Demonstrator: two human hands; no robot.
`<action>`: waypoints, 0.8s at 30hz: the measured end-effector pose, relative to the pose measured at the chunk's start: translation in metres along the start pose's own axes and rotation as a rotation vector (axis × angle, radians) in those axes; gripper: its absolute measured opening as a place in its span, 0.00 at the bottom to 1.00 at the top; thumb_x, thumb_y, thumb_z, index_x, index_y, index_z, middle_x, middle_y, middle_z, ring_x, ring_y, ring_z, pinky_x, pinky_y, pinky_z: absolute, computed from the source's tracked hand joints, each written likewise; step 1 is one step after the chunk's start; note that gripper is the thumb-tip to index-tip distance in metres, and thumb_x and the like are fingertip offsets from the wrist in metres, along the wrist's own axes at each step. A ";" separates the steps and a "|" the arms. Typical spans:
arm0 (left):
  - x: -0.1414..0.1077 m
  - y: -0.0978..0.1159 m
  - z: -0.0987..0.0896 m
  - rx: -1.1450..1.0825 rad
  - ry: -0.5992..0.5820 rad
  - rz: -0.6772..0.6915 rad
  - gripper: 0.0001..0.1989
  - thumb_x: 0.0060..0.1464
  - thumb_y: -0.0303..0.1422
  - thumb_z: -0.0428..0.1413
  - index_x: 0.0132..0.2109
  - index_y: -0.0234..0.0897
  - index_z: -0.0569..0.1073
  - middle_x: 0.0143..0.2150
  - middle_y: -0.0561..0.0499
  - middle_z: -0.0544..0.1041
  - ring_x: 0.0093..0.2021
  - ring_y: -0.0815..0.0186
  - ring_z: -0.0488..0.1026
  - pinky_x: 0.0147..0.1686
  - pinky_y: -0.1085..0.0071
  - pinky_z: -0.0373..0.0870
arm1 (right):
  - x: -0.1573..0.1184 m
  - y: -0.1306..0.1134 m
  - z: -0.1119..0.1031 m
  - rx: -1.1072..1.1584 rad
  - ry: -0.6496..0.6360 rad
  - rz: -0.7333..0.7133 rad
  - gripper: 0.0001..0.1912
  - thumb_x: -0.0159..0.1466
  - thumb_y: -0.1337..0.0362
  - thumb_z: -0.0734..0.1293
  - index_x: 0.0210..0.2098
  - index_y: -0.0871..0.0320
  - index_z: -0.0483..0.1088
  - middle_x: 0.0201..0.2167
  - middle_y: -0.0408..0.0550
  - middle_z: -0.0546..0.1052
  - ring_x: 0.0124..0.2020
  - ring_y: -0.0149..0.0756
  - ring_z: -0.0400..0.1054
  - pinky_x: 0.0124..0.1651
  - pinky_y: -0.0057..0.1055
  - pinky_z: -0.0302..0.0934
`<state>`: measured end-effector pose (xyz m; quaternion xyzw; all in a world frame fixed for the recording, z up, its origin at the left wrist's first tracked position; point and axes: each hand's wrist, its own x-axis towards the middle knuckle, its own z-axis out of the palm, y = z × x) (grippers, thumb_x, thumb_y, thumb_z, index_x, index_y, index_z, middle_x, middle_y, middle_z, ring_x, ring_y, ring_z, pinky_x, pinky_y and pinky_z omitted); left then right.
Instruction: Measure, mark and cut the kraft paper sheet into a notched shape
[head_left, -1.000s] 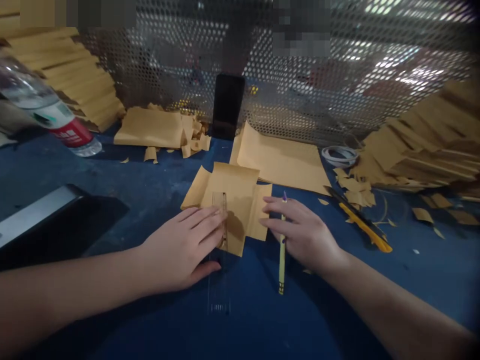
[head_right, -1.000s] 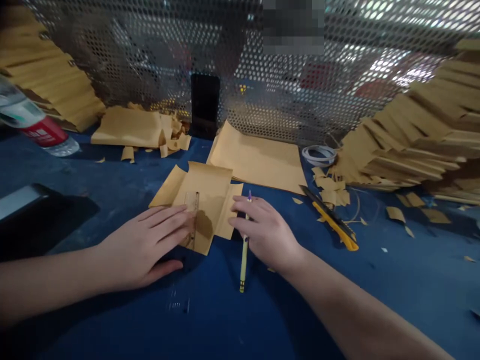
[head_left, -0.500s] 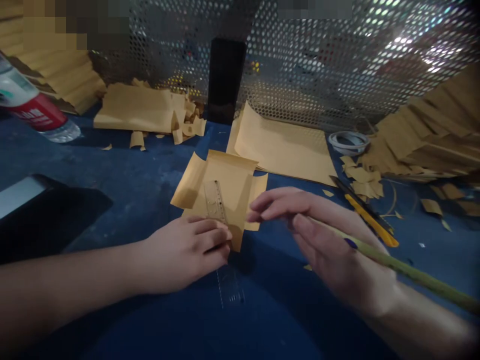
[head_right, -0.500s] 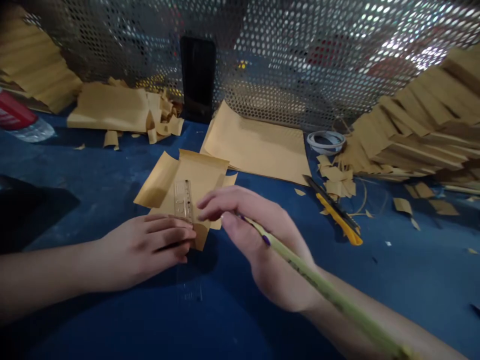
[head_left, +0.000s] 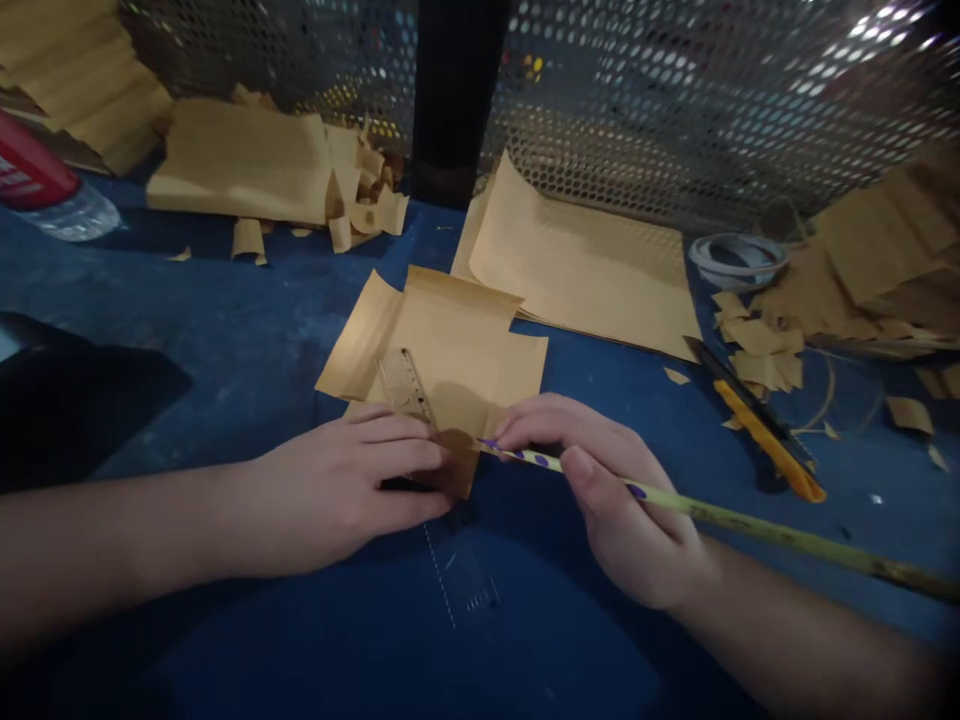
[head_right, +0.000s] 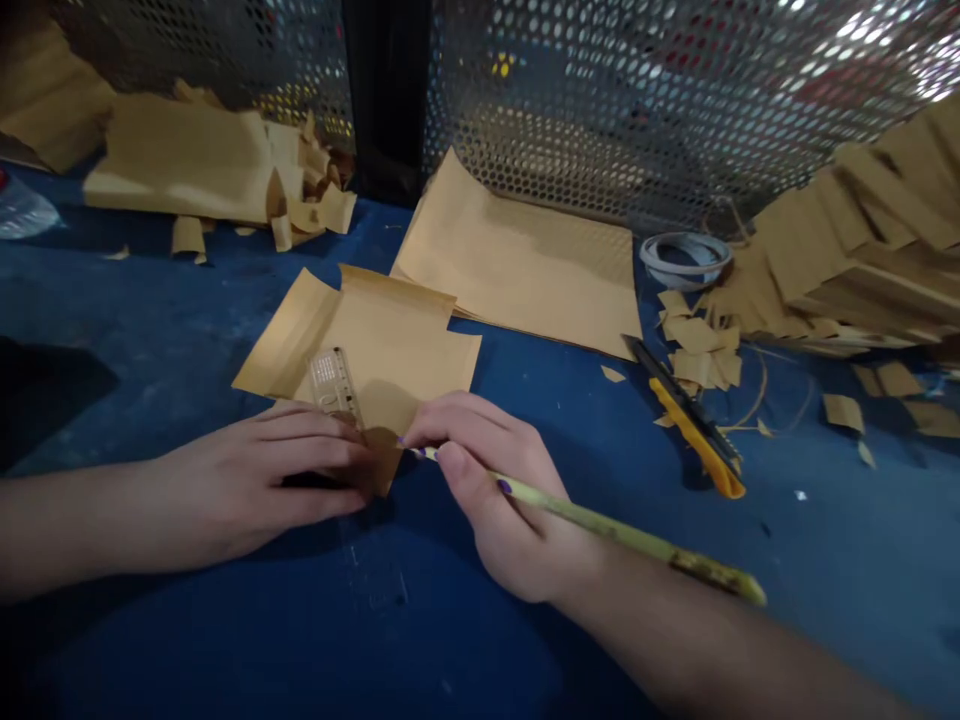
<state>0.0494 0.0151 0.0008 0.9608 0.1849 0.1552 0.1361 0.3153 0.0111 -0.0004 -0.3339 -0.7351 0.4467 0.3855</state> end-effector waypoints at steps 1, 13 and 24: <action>0.000 0.000 0.001 0.010 0.010 0.000 0.15 0.65 0.25 0.50 0.53 0.41 0.76 0.51 0.47 0.76 0.59 0.58 0.69 0.60 0.58 0.67 | 0.000 0.001 0.000 0.022 0.012 0.022 0.16 0.73 0.62 0.57 0.42 0.60 0.75 0.41 0.52 0.76 0.46 0.39 0.70 0.49 0.40 0.64; 0.000 0.001 0.001 0.044 -0.029 0.018 0.17 0.66 0.25 0.48 0.56 0.40 0.74 0.52 0.47 0.76 0.61 0.58 0.69 0.67 0.54 0.59 | 0.002 0.003 0.000 0.065 -0.004 0.040 0.14 0.72 0.62 0.58 0.42 0.60 0.74 0.40 0.51 0.76 0.45 0.40 0.70 0.49 0.42 0.63; -0.002 0.003 0.002 0.085 -0.007 0.033 0.16 0.65 0.25 0.50 0.56 0.38 0.74 0.53 0.44 0.77 0.60 0.55 0.71 0.64 0.53 0.65 | 0.002 -0.002 -0.005 0.009 -0.030 0.008 0.14 0.71 0.67 0.58 0.39 0.61 0.75 0.40 0.51 0.76 0.44 0.37 0.71 0.48 0.38 0.65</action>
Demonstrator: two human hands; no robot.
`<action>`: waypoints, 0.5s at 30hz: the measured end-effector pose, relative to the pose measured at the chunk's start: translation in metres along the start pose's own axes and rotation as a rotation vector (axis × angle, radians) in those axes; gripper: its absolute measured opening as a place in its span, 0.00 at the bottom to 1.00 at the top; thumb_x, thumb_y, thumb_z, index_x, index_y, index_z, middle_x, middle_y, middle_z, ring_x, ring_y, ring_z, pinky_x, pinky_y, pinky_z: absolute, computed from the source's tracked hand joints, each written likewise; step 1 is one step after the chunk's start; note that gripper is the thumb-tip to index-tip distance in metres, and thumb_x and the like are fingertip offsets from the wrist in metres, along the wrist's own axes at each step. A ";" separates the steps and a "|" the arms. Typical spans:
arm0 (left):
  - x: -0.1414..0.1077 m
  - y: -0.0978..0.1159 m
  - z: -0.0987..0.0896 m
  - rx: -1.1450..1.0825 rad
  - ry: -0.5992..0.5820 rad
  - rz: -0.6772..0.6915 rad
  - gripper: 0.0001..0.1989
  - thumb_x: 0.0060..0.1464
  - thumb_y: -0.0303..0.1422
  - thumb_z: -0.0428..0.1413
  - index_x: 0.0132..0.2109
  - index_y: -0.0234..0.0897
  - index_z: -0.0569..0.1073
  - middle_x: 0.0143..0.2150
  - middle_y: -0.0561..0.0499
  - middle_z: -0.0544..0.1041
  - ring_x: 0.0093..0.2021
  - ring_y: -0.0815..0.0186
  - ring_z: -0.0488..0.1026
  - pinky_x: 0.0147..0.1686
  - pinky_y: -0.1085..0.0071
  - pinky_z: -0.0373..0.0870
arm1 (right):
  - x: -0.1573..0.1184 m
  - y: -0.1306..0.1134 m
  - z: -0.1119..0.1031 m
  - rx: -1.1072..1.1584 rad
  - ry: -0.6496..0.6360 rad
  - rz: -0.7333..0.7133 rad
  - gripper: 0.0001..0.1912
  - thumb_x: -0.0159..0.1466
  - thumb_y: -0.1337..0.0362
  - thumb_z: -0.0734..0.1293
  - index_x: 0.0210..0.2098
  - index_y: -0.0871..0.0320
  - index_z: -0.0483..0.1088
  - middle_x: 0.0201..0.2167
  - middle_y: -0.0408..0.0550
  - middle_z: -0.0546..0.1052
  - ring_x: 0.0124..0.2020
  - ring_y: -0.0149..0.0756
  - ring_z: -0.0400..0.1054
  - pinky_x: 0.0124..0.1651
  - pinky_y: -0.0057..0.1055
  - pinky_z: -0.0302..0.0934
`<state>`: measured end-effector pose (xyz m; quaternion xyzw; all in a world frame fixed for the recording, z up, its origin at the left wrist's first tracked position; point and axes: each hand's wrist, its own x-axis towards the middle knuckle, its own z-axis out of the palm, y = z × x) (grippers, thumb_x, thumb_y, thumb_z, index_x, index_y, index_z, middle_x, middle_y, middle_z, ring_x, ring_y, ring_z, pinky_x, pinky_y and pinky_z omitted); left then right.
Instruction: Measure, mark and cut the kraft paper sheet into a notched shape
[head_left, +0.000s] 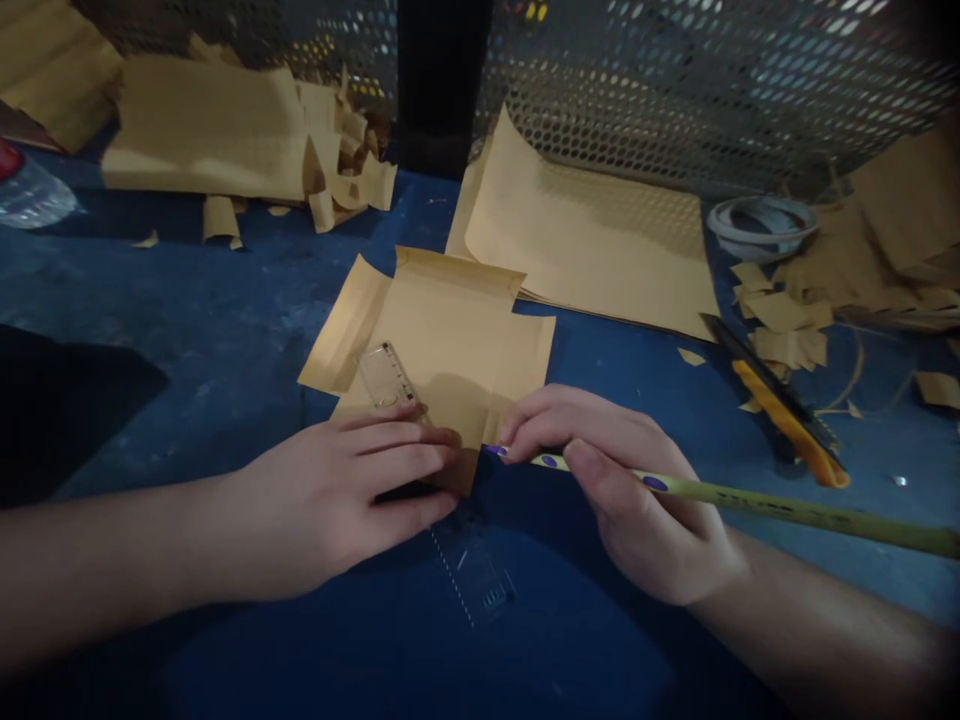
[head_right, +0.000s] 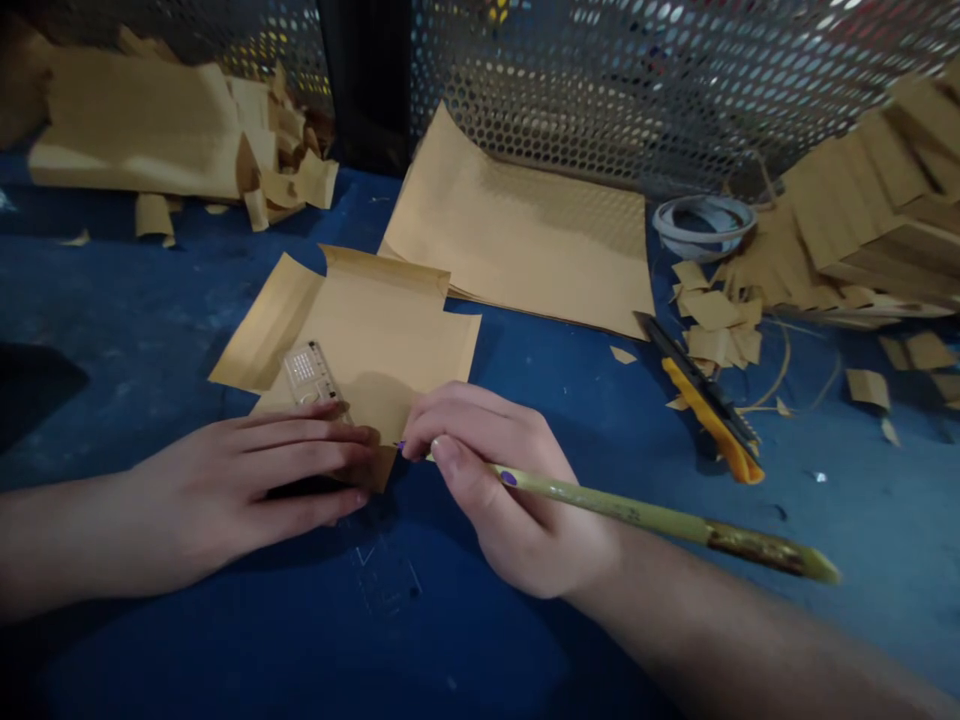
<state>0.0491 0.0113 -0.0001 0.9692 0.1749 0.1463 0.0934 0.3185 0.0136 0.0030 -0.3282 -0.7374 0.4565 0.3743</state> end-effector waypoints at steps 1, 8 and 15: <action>0.000 0.000 0.000 -0.005 -0.005 -0.001 0.16 0.65 0.24 0.50 0.55 0.38 0.75 0.53 0.44 0.77 0.60 0.55 0.71 0.64 0.53 0.65 | 0.001 -0.002 0.000 -0.019 -0.006 -0.002 0.13 0.70 0.68 0.58 0.39 0.61 0.75 0.39 0.51 0.76 0.44 0.37 0.71 0.47 0.37 0.65; 0.004 -0.001 0.000 -0.023 0.004 -0.004 0.15 0.66 0.25 0.48 0.53 0.37 0.75 0.56 0.44 0.76 0.62 0.56 0.69 0.66 0.53 0.62 | 0.003 -0.011 0.007 -0.195 -0.030 -0.045 0.10 0.57 0.77 0.66 0.36 0.60 0.72 0.33 0.48 0.75 0.35 0.32 0.71 0.37 0.31 0.68; 0.000 -0.001 0.002 -0.052 -0.019 -0.005 0.17 0.66 0.25 0.48 0.58 0.36 0.73 0.58 0.43 0.74 0.63 0.55 0.68 0.67 0.51 0.61 | 0.001 -0.010 0.008 -0.203 -0.029 -0.030 0.11 0.52 0.79 0.66 0.31 0.58 0.67 0.33 0.46 0.73 0.34 0.30 0.69 0.36 0.29 0.66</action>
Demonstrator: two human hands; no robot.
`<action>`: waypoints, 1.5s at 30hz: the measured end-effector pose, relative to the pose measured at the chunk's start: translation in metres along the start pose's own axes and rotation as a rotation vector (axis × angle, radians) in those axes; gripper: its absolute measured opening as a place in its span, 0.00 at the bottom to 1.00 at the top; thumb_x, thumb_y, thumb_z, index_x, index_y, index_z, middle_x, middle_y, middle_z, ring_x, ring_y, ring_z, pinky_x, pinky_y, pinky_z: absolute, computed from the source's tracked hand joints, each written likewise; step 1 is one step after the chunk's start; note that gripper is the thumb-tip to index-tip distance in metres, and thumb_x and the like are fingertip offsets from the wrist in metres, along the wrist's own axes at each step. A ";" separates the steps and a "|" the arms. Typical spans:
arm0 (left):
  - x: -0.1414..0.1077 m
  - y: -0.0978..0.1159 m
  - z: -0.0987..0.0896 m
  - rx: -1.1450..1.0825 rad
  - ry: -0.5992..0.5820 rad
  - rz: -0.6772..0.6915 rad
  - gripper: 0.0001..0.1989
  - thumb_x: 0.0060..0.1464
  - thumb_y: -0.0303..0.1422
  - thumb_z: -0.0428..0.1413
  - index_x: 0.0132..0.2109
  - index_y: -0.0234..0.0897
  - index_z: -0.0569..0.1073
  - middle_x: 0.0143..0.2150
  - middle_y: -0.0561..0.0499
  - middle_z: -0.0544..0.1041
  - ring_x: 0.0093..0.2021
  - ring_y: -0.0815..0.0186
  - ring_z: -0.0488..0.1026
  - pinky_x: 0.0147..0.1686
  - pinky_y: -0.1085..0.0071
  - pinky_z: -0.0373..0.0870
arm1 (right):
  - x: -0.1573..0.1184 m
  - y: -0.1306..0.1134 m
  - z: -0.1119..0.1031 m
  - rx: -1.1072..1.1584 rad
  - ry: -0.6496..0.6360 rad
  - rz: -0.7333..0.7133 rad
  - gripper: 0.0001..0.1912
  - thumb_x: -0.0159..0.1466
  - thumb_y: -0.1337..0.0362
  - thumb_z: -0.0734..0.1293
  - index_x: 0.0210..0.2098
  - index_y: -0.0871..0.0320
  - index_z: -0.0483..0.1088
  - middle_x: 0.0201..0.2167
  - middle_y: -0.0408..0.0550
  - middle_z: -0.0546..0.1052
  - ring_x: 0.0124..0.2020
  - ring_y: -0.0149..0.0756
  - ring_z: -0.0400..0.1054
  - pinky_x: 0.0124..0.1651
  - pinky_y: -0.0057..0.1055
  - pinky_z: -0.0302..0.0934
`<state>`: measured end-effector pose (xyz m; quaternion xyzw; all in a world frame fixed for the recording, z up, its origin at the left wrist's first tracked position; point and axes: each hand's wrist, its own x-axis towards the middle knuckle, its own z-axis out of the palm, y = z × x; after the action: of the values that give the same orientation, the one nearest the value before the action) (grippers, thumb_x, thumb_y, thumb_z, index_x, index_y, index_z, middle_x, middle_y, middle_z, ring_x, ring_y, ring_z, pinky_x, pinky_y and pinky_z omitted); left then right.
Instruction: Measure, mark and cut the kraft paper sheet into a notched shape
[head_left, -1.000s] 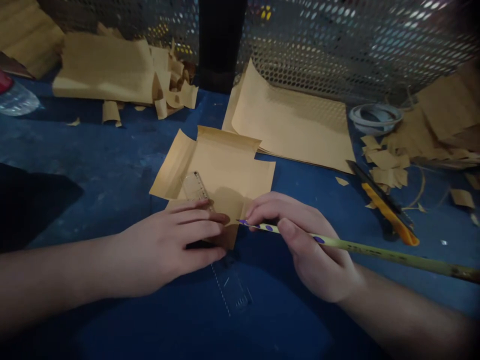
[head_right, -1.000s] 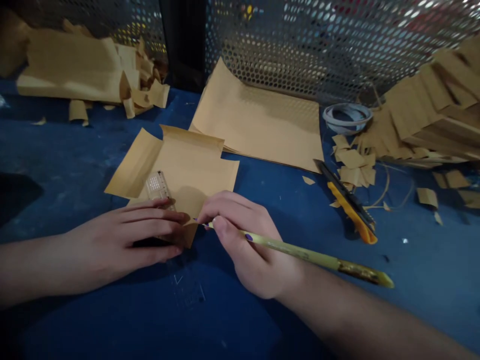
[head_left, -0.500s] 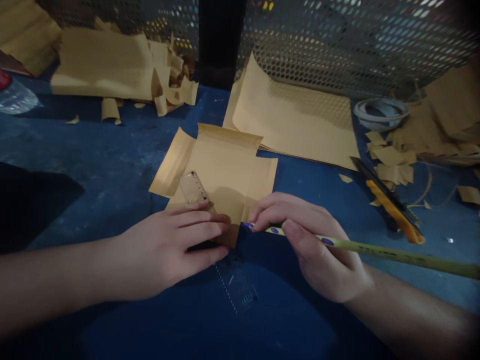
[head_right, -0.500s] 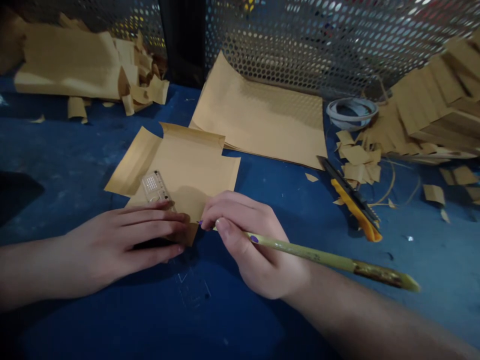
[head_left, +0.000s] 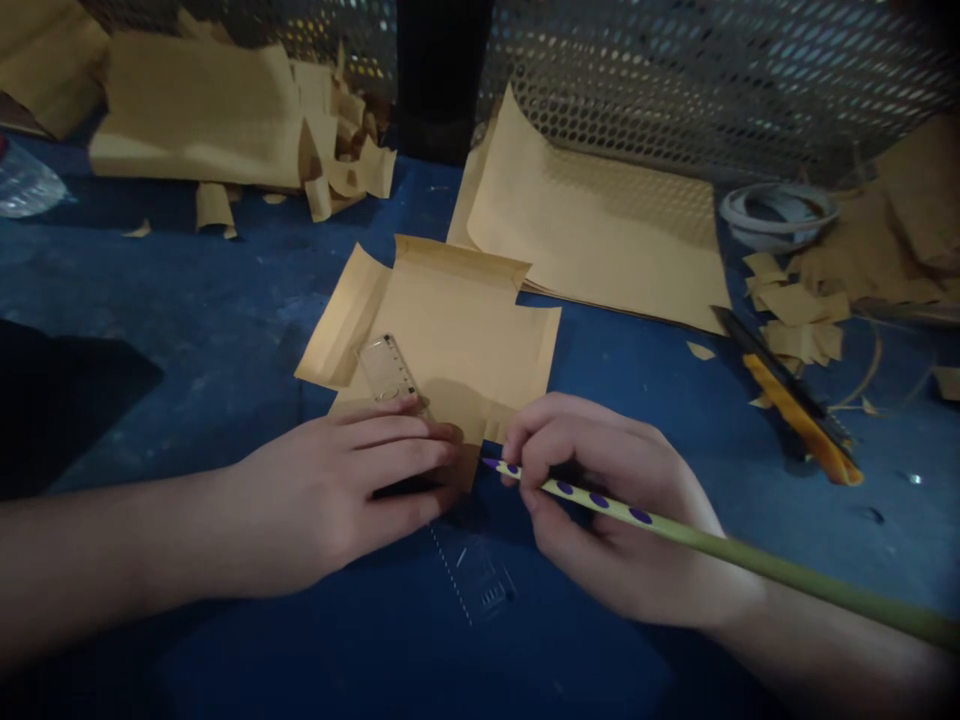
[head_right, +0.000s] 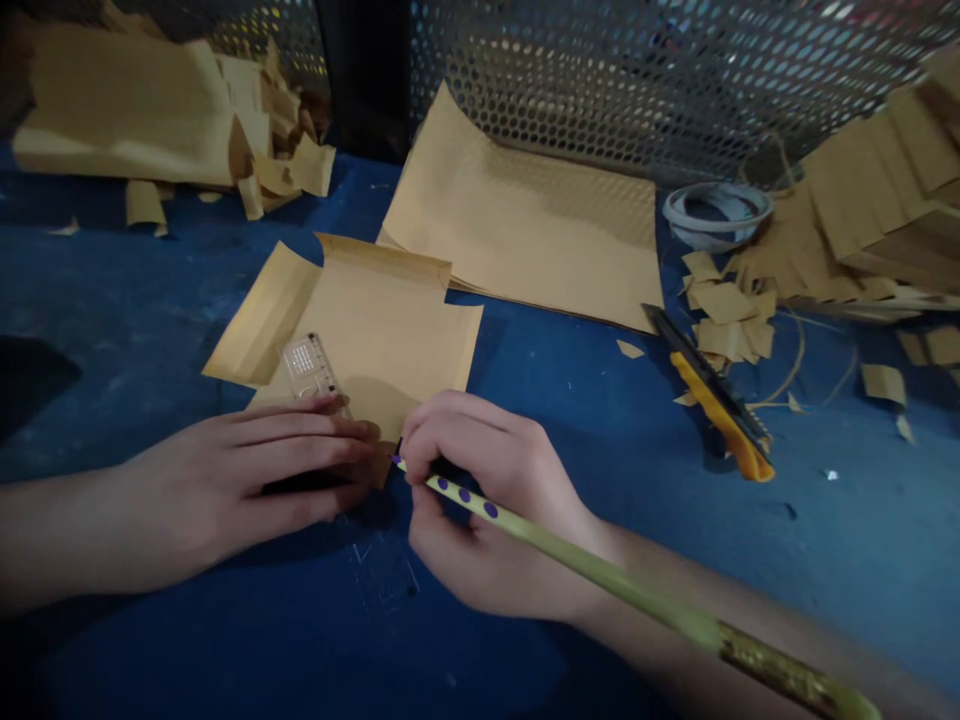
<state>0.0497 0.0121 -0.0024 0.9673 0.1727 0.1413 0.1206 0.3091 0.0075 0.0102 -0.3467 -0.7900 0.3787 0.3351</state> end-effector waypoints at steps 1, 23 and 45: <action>0.000 0.000 0.000 -0.005 -0.009 -0.008 0.17 0.66 0.25 0.47 0.58 0.37 0.73 0.58 0.43 0.74 0.63 0.55 0.68 0.67 0.51 0.60 | 0.000 0.000 0.000 0.000 -0.013 -0.007 0.11 0.51 0.79 0.66 0.31 0.58 0.67 0.33 0.46 0.72 0.34 0.30 0.69 0.36 0.29 0.66; 0.000 0.001 0.001 -0.010 0.014 -0.006 0.17 0.67 0.25 0.46 0.56 0.35 0.73 0.57 0.44 0.74 0.64 0.56 0.67 0.69 0.54 0.57 | 0.001 0.001 0.004 -0.006 -0.094 -0.008 0.11 0.52 0.78 0.65 0.29 0.56 0.65 0.29 0.43 0.72 0.29 0.30 0.67 0.31 0.28 0.63; 0.002 0.003 0.003 -0.014 -0.008 -0.038 0.14 0.66 0.26 0.50 0.56 0.35 0.74 0.56 0.45 0.74 0.62 0.55 0.68 0.68 0.52 0.59 | 0.001 0.001 0.006 -0.005 -0.084 -0.005 0.13 0.50 0.79 0.66 0.26 0.54 0.62 0.29 0.43 0.72 0.28 0.29 0.69 0.29 0.28 0.65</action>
<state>0.0533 0.0093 -0.0041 0.9636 0.1896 0.1361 0.1307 0.3044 0.0068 0.0068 -0.3293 -0.8051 0.3904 0.3017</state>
